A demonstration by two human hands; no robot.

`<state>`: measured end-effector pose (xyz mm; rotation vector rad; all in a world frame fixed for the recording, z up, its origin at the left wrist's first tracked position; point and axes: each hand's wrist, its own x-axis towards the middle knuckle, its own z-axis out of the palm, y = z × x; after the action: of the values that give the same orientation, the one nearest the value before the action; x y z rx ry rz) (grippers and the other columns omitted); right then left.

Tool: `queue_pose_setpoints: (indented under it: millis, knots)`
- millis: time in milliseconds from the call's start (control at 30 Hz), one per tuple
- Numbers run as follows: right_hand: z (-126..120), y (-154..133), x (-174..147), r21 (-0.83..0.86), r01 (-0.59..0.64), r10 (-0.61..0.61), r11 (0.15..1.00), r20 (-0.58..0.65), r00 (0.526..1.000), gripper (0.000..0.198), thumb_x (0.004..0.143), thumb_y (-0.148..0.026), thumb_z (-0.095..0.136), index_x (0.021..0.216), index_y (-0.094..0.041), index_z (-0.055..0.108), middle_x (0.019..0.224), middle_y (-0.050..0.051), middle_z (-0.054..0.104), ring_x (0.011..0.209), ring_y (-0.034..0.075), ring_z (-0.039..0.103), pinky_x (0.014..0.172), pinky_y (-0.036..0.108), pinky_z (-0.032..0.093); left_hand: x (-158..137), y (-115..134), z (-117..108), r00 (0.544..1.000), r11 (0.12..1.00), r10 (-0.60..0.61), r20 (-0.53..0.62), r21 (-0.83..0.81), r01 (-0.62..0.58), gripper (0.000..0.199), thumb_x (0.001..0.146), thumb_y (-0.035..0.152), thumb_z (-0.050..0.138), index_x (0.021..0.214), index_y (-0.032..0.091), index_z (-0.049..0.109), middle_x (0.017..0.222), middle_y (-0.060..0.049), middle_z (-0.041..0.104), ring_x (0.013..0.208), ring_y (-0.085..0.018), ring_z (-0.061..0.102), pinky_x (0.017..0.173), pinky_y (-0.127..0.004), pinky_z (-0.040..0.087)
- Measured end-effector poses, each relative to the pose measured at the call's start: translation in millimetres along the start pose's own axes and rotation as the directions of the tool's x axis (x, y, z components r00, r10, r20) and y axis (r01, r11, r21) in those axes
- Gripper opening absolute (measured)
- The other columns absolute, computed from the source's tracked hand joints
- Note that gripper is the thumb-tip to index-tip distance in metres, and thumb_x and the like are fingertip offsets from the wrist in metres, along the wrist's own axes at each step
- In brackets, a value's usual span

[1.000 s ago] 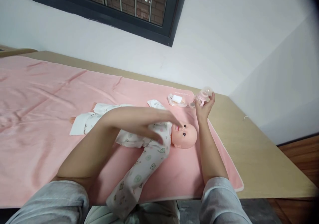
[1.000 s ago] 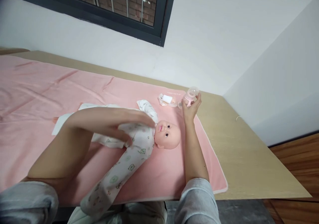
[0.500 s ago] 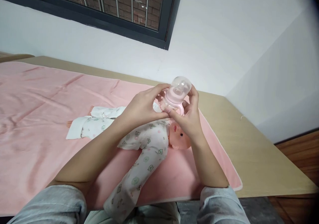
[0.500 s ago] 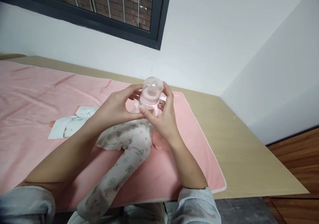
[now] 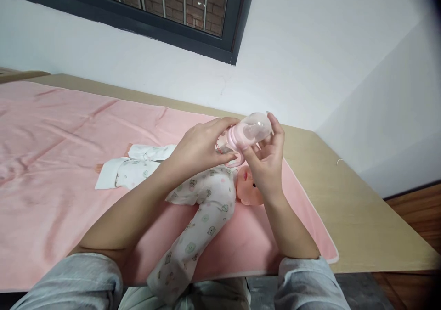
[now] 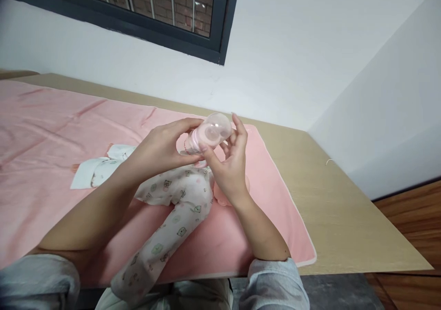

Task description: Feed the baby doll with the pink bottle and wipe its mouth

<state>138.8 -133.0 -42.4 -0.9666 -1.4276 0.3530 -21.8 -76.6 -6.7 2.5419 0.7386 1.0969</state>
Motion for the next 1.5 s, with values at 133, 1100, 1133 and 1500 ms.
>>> queue_pose_setpoints:
  millis: [133,1100,1133,1500]
  knots:
    - [-8.4,-2.2,4.7,-0.062,0.068,-0.074,0.996,-0.109,0.991,0.080,0.087,-0.055,0.062,0.153,-0.041,0.018,0.151,0.007,0.037,0.144,0.029,0.039,0.116,0.056,0.041,3.3,-9.8,-4.2,1.000,0.998,-0.024,-0.004,0.063,0.024,0.051,0.078,0.031,0.069,0.127,0.026,0.058,0.130,-0.001,0.066,0.112,-0.026,0.064,0.094,-0.037,0.049]
    - [-140.1,241.9,5.4,-0.542,-0.659,0.462,0.521,-0.471,0.752,0.085,0.072,-0.043,0.064,0.144,-0.008,0.037,0.140,0.026,0.053,0.132,0.037,0.051,0.113,0.049,0.037,-2.3,-217.4,-34.9,0.742,0.663,-0.666,-0.074,0.397,0.635,0.073,0.062,0.020,0.073,0.132,0.017,0.054,0.120,-0.010,0.067,0.104,-0.029,0.064,0.084,-0.030,0.049]
    - [-140.0,241.9,5.4,-0.528,-0.661,0.458,0.533,-0.477,0.750,0.084,0.075,-0.046,0.061,0.145,-0.007,0.037,0.142,0.027,0.052,0.133,0.037,0.051,0.113,0.049,0.037,-2.8,-219.1,-33.4,0.737,0.661,-0.672,-0.075,0.389,0.642,0.076,0.061,0.021,0.074,0.134,0.017,0.052,0.119,-0.011,0.067,0.104,-0.030,0.064,0.084,-0.030,0.050]
    - [-140.6,243.7,5.6,-0.501,-0.648,0.441,0.574,-0.477,0.760,0.080,0.081,-0.044,0.052,0.146,0.000,0.036,0.145,0.029,0.048,0.137,0.036,0.046,0.115,0.047,0.034,-7.1,-226.5,-25.5,0.622,0.545,-0.781,-0.058,0.423,0.724,0.079,0.064,0.021,0.075,0.137,0.013,0.046,0.127,-0.014,0.064,0.116,-0.032,0.061,0.089,-0.032,0.050]
